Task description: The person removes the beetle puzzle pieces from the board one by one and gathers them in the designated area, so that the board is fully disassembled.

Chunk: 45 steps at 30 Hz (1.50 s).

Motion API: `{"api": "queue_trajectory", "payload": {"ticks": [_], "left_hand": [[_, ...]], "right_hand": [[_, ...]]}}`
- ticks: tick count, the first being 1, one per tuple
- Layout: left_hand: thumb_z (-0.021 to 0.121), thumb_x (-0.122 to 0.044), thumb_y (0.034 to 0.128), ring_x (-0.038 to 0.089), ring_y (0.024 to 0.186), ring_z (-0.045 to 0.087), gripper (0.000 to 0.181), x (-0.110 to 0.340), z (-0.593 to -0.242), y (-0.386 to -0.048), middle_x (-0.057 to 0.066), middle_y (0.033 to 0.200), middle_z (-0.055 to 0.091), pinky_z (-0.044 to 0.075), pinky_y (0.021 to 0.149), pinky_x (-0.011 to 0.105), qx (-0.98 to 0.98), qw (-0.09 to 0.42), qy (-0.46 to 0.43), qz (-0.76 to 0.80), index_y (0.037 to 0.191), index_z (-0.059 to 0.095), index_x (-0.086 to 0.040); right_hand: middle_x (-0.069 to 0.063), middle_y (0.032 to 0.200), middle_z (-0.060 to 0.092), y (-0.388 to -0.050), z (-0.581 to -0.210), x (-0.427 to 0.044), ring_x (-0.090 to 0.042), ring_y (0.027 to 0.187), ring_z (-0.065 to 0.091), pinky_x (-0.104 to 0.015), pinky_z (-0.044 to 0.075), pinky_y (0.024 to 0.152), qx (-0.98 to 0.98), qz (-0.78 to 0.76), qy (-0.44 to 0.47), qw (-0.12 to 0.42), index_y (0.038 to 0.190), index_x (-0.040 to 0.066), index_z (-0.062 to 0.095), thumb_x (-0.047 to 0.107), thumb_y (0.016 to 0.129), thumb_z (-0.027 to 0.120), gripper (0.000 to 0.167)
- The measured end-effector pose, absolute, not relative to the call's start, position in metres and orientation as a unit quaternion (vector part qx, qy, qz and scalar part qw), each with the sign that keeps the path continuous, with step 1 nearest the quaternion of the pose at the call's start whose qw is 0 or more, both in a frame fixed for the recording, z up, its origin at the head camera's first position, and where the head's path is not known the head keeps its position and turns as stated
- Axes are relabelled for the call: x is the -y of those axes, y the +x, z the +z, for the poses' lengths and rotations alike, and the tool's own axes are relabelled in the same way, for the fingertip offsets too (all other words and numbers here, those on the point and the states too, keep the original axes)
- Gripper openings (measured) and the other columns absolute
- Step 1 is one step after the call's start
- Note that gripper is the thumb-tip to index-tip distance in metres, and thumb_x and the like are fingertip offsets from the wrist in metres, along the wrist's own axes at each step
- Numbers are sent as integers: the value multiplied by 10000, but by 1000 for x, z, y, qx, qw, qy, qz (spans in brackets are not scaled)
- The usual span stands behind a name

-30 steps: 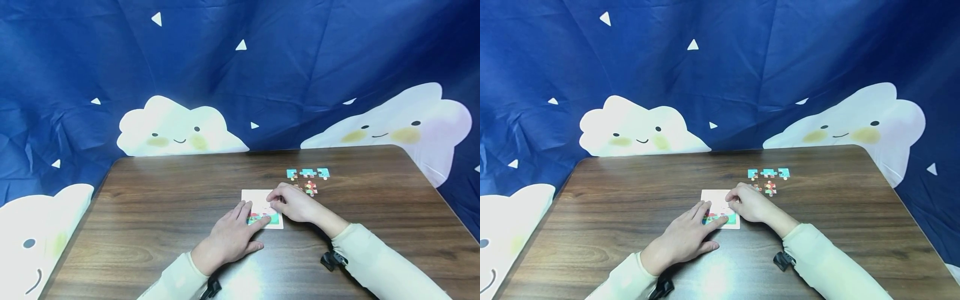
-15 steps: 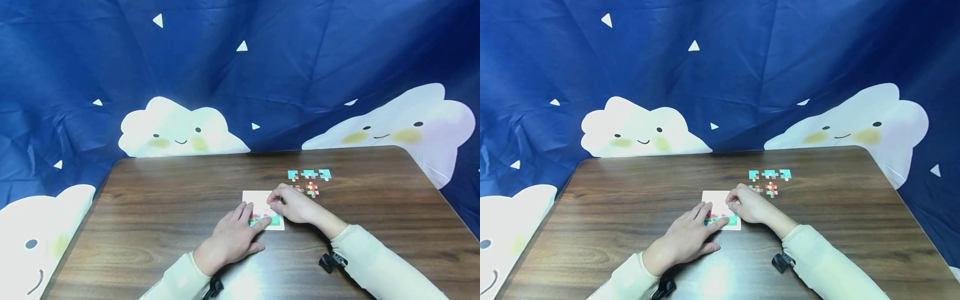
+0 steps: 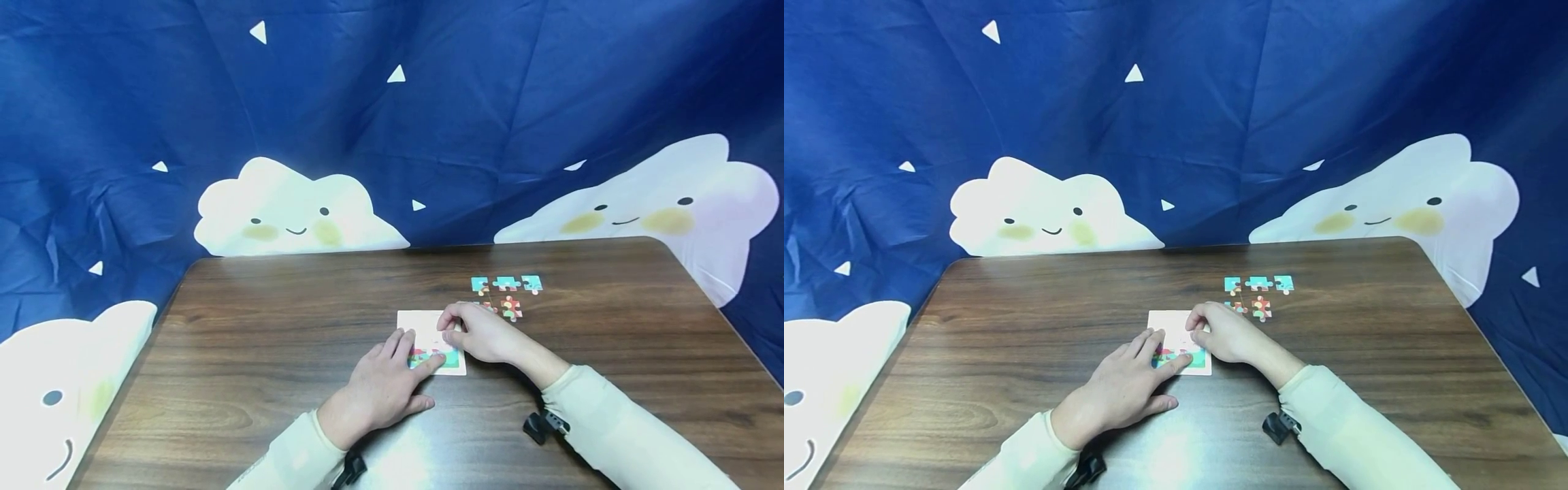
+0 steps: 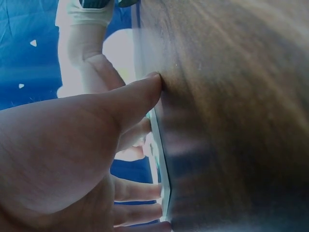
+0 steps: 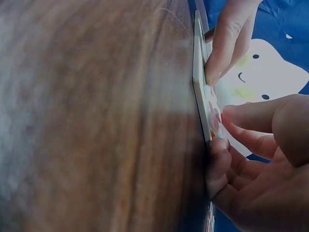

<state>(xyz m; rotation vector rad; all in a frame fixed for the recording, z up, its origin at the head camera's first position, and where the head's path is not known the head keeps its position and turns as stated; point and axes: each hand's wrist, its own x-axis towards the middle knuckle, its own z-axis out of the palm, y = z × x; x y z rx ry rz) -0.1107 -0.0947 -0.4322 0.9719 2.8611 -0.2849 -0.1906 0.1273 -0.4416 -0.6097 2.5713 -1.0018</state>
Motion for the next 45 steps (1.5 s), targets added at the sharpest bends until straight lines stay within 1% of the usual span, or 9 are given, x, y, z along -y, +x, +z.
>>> {"api": "queue_trajectory", "payload": {"ticks": [8, 15, 23, 33, 38, 45], "left_hand": [[591, -703, 1001, 343, 1532, 486, 690, 93, -431, -111, 166, 1650, 454, 499, 1158, 412, -942, 67, 314, -92, 1634, 419, -486], [600, -702, 996, 350, 1526, 488, 699, 92, -430, -112, 173, 1641, 462, 508, 1146, 425, -943, 73, 312, -93, 1635, 417, -486], [611, -698, 992, 344, 1523, 492, 697, 92, -430, -111, 167, 1645, 467, 505, 1145, 422, -944, 70, 310, -90, 1629, 431, -482], [617, -698, 986, 343, 1516, 504, 690, 92, -430, -109, 165, 1644, 477, 492, 1168, 415, -943, 63, 311, -95, 1620, 447, -484], [615, -701, 986, 343, 1516, 504, 697, 92, -430, -109, 162, 1643, 476, 495, 1164, 413, -943, 62, 311, -96, 1624, 438, -485], [618, -701, 984, 349, 1514, 504, 709, 93, -430, -111, 163, 1642, 473, 490, 1170, 412, -942, 62, 315, -95, 1631, 426, -483]], "right_hand": [[7, 886, 654, -192, -441, -129, -145, 745, 527, -285, 427, 708, -894, -362, -212, 158, 1009, 127, 716, 60, 972, 718, 77], [7, 886, 658, -191, -439, -128, -142, 786, 551, -300, 437, 728, -890, -364, -223, 157, 980, 135, 702, 39, 965, 733, 102], [7, 879, 680, -191, -438, -128, -137, 789, 567, -298, 446, 733, -889, -368, -222, 161, 968, 138, 713, 28, 968, 741, 114], [-1, 848, 681, -189, -438, -130, -140, 786, 596, -268, 466, 715, -870, -401, -231, 168, 949, 108, 721, -17, 948, 735, 126], [-4, 848, 687, -188, -436, -131, -130, 790, 610, -254, 474, 729, -867, -405, -238, 167, 963, 93, 722, -31, 949, 716, 126], [-22, 868, 703, -186, -432, -135, -140, 779, 609, -244, 479, 716, -860, -424, -231, 162, 1019, 77, 728, 0, 975, 714, 90]]}}
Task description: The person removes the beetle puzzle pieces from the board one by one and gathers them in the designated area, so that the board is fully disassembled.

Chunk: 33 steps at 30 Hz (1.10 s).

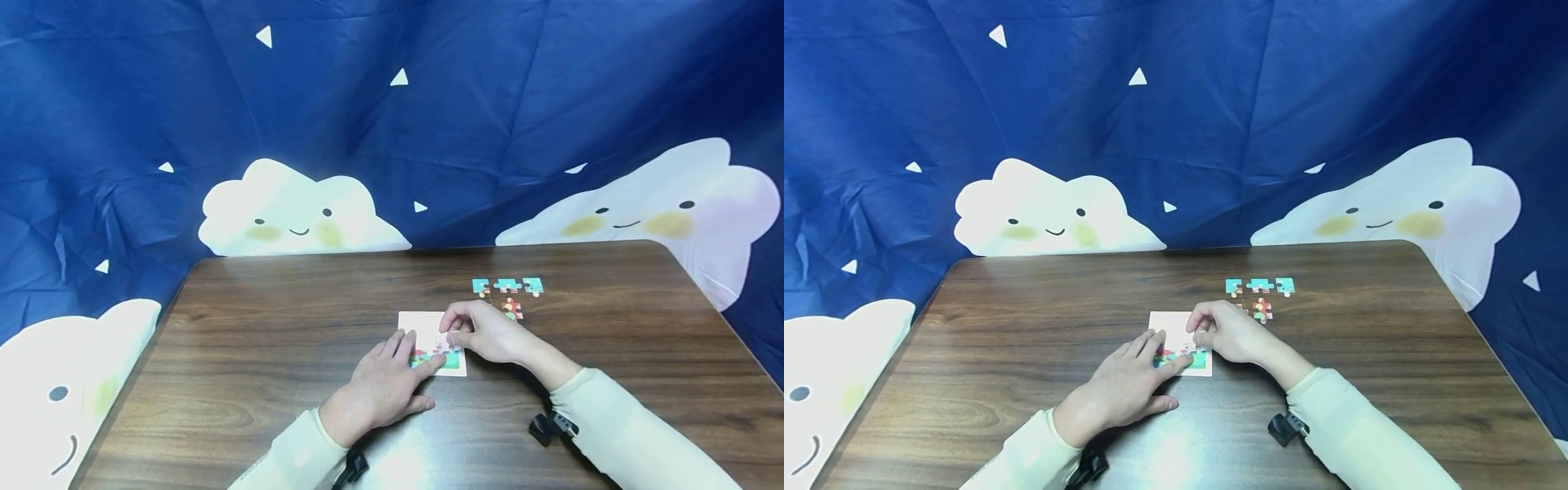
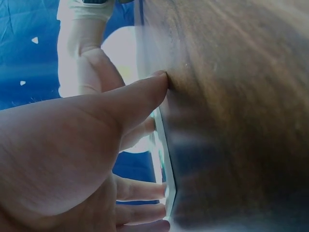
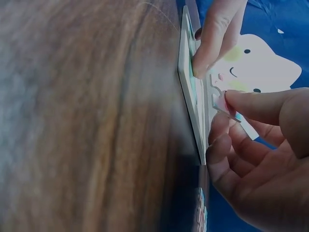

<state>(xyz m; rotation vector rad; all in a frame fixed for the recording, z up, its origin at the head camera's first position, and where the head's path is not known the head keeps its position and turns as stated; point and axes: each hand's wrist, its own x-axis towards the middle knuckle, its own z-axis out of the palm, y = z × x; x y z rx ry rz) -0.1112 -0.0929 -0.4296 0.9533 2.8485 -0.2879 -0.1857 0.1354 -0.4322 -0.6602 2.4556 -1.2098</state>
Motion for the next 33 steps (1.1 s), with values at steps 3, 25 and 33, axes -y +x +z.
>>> {"api": "queue_trajectory", "payload": {"ticks": [3, 25, 33], "left_hand": [[624, -694, 985, 355, 1514, 504, 710, 92, -429, -111, 177, 1631, 480, 481, 1183, 416, -941, 67, 316, -97, 1629, 427, -470], [622, -682, 991, 357, 1545, 470, 716, 90, -428, -112, 184, 1649, 458, 433, 1238, 420, -945, 96, 302, -83, 1633, 385, -470], [621, -667, 998, 371, 1553, 464, 713, 91, -427, -112, 196, 1655, 448, 433, 1243, 428, -945, 90, 306, -74, 1637, 389, -449]], "right_hand": [[-12, 869, 691, -184, -431, -138, -144, 776, 595, -244, 473, 705, -862, -423, -231, 158, 1034, 76, 729, 17, 981, 723, 80], [-13, 886, 677, -177, -425, -168, -146, 748, 583, -254, 489, 666, -869, -424, -215, 140, 1063, 85, 733, 40, 1008, 695, 81], [-22, 910, 692, -175, -421, -182, -164, 788, 592, -259, 497, 673, -874, -424, -199, 128, 1058, 110, 745, 47, 1009, 708, 88]]}}
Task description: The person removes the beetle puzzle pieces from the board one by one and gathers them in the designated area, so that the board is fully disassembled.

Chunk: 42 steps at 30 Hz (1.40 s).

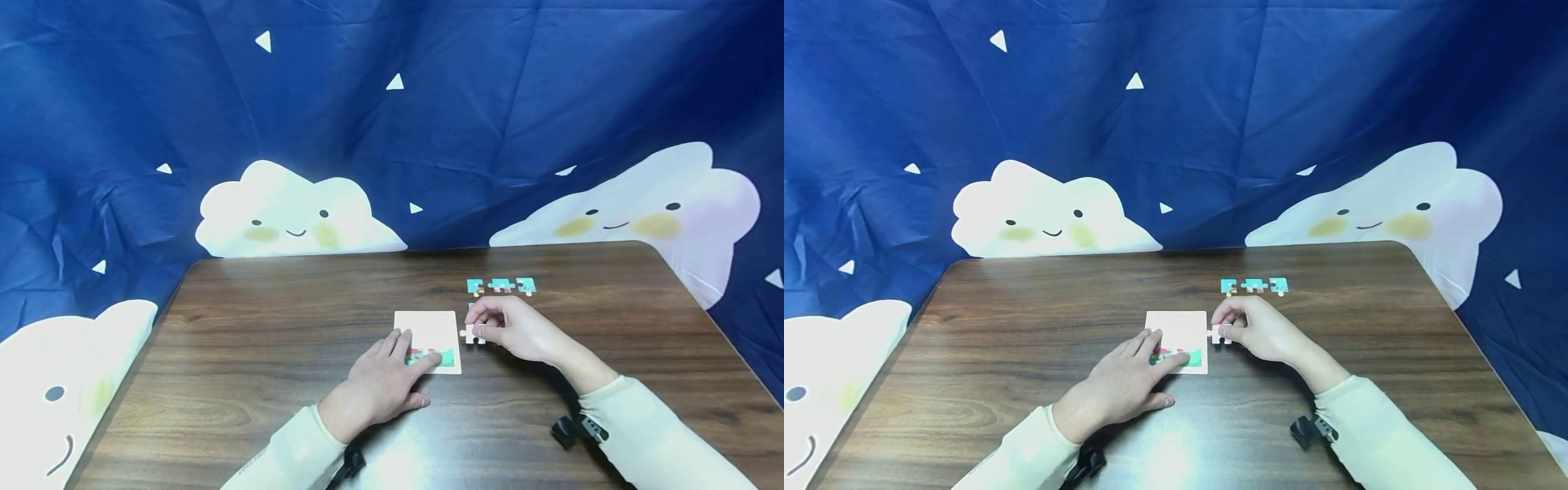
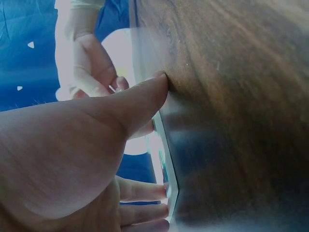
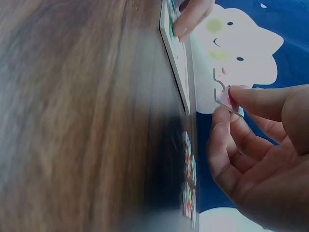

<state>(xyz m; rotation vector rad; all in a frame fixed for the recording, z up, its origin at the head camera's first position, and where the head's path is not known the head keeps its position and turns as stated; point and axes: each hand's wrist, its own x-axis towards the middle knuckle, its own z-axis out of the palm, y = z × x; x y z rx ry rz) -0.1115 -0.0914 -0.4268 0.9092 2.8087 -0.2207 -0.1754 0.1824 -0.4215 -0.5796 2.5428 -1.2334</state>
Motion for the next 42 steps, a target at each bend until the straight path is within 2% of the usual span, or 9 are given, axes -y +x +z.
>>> {"api": "queue_trajectory", "payload": {"ticks": [9, 19, 28, 42], "left_hand": [[624, -668, 997, 369, 1545, 474, 709, 92, -427, -111, 199, 1644, 461, 428, 1243, 428, -944, 86, 308, -77, 1630, 398, -444], [620, -669, 998, 364, 1531, 491, 705, 93, -429, -110, 195, 1636, 473, 439, 1232, 428, -944, 74, 312, -77, 1628, 410, -433], [617, -667, 1001, 360, 1528, 498, 703, 93, -431, -109, 193, 1636, 475, 451, 1224, 425, -944, 69, 315, -76, 1629, 410, -428], [625, -670, 994, 358, 1531, 494, 700, 93, -431, -110, 199, 1631, 480, 452, 1220, 421, -944, 68, 314, -79, 1618, 409, -439]], "right_hand": [[-52, 945, 702, -174, -422, -198, -151, 812, 602, -258, 504, 682, -876, -438, -168, 112, 1082, 68, 756, 28, 1000, 704, 105], [-51, 890, 669, -174, -420, -212, -122, 719, 563, -273, 475, 605, -878, -443, -143, 112, 1083, 67, 745, 38, 1001, 712, 93], [-73, 942, 708, -180, -425, -229, -81, 753, 582, -249, 485, 646, -883, -441, -129, 90, 1102, 43, 744, 24, 991, 725, 113], [-101, 940, 692, -188, -425, -254, -128, 697, 567, -288, 509, 597, -895, -423, -107, 92, 1121, 38, 738, 27, 1019, 690, 114]]}}
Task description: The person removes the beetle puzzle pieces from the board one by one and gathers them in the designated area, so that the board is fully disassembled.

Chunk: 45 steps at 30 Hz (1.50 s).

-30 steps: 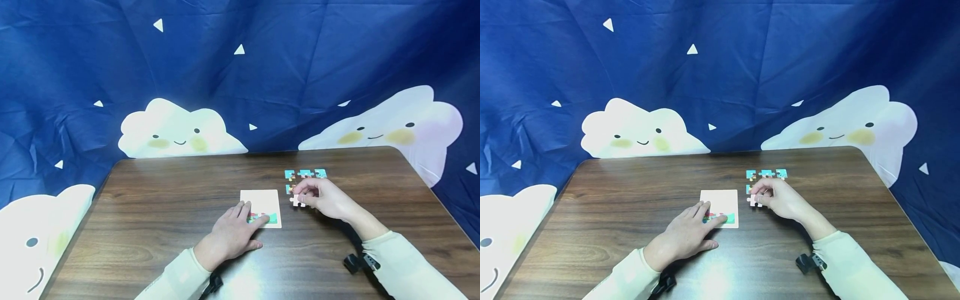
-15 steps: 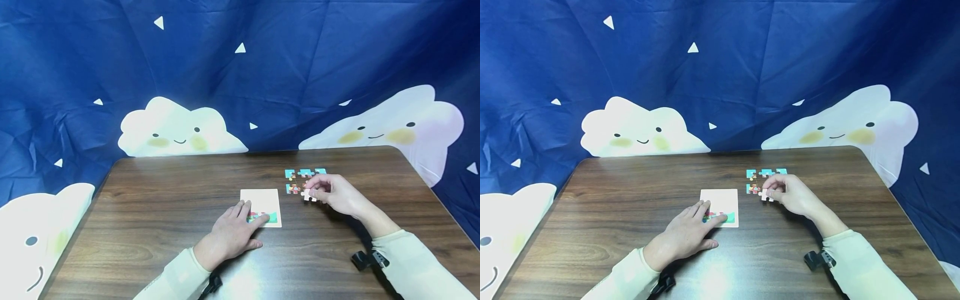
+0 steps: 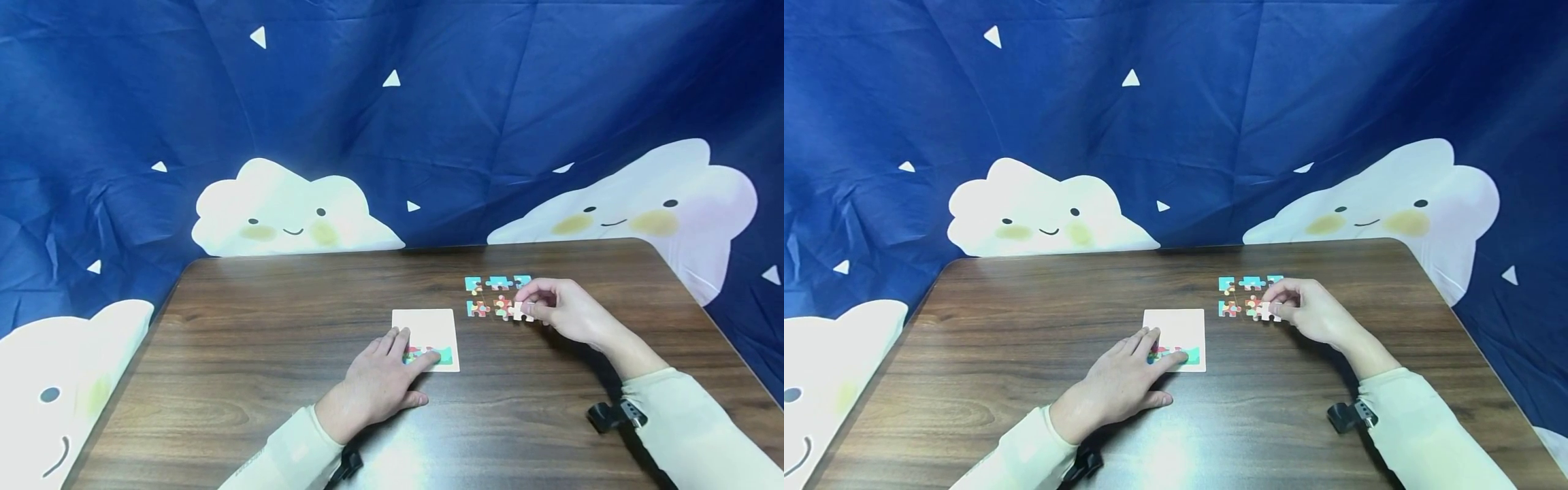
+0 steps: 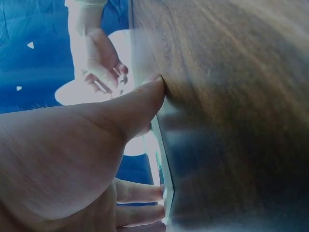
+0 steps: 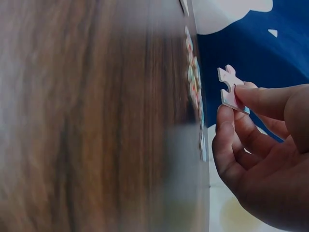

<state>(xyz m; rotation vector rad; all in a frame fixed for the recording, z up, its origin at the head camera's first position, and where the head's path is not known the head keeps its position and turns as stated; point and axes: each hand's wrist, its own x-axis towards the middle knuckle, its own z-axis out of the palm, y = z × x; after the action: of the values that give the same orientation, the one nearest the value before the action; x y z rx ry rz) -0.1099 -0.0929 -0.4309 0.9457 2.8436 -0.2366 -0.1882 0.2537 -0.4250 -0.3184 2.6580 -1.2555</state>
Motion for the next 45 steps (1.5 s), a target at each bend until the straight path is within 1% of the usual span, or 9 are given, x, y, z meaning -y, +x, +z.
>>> {"api": "queue_trajectory", "payload": {"ticks": [3, 11, 18, 23, 27, 32, 35, 37, 45], "left_hand": [[625, -671, 993, 359, 1531, 494, 702, 93, -431, -110, 201, 1631, 480, 453, 1219, 422, -944, 68, 314, -78, 1619, 410, -438], [638, -669, 985, 358, 1531, 494, 699, 93, -431, -110, 201, 1626, 483, 460, 1213, 424, -945, 68, 312, -77, 1608, 414, -443], [641, -659, 988, 356, 1533, 489, 692, 93, -431, -110, 199, 1627, 480, 460, 1213, 426, -945, 70, 311, -75, 1605, 414, -442], [643, -655, 988, 353, 1534, 489, 688, 93, -431, -110, 196, 1626, 481, 460, 1212, 421, -945, 71, 309, -75, 1603, 418, -441], [643, -652, 991, 355, 1537, 485, 686, 93, -431, -109, 198, 1627, 479, 462, 1208, 422, -945, 72, 310, -71, 1603, 416, -441], [636, -653, 995, 353, 1540, 481, 687, 93, -431, -109, 197, 1631, 473, 460, 1211, 422, -945, 75, 309, -69, 1608, 410, -441], [635, -658, 993, 358, 1541, 478, 692, 93, -430, -110, 199, 1634, 469, 461, 1212, 427, -945, 76, 310, -68, 1611, 406, -444], [632, -660, 993, 364, 1543, 475, 697, 93, -430, -110, 201, 1638, 465, 460, 1213, 433, -945, 78, 310, -67, 1615, 404, -445], [628, -668, 993, 366, 1543, 474, 704, 93, -431, -110, 199, 1640, 464, 460, 1213, 438, -945, 74, 311, -70, 1623, 404, -449]], "right_hand": [[-113, 942, 695, -191, -426, -259, -129, 705, 570, -287, 506, 602, -898, -418, -101, 92, 1120, 32, 738, 22, 1020, 682, 115], [-98, 974, 709, -201, -434, -268, -125, 814, 571, -251, 483, 662, -912, -389, -96, 84, 1122, 19, 744, 16, 1012, 688, 124], [-72, 924, 713, -207, -441, -269, -126, 828, 597, -236, 486, 712, -924, -357, -114, 74, 1083, 14, 750, 9, 1008, 690, 96], [-62, 902, 717, -210, -443, -266, -141, 838, 604, -270, 477, 746, -936, -322, -134, 46, 1048, 29, 751, 2, 994, 687, 88], [-72, 915, 719, -209, -442, -266, -155, 821, 621, -323, 477, 768, -941, -308, -139, 40, 1079, 19, 745, 8, 985, 699, 105], [-121, 996, 719, -205, -441, -272, -182, 868, 620, -375, 478, 792, -951, -281, -129, 30, 1148, 6, 742, 95, 973, 766, 198], [-119, 991, 699, -203, -441, -276, -188, 869, 593, -374, 464, 776, -955, -267, -121, 34, 1146, 4, 741, 158, 951, 805, 256], [-109, 969, 685, -202, -441, -278, -189, 861, 580, -376, 458, 772, -956, -264, -122, 40, 1130, 0, 741, 167, 933, 824, 271], [-102, 958, 662, -202, -443, -276, -223, 886, 576, -394, 449, 789, -957, -257, -125, 44, 1095, 7, 744, 126, 938, 813, 209]]}}
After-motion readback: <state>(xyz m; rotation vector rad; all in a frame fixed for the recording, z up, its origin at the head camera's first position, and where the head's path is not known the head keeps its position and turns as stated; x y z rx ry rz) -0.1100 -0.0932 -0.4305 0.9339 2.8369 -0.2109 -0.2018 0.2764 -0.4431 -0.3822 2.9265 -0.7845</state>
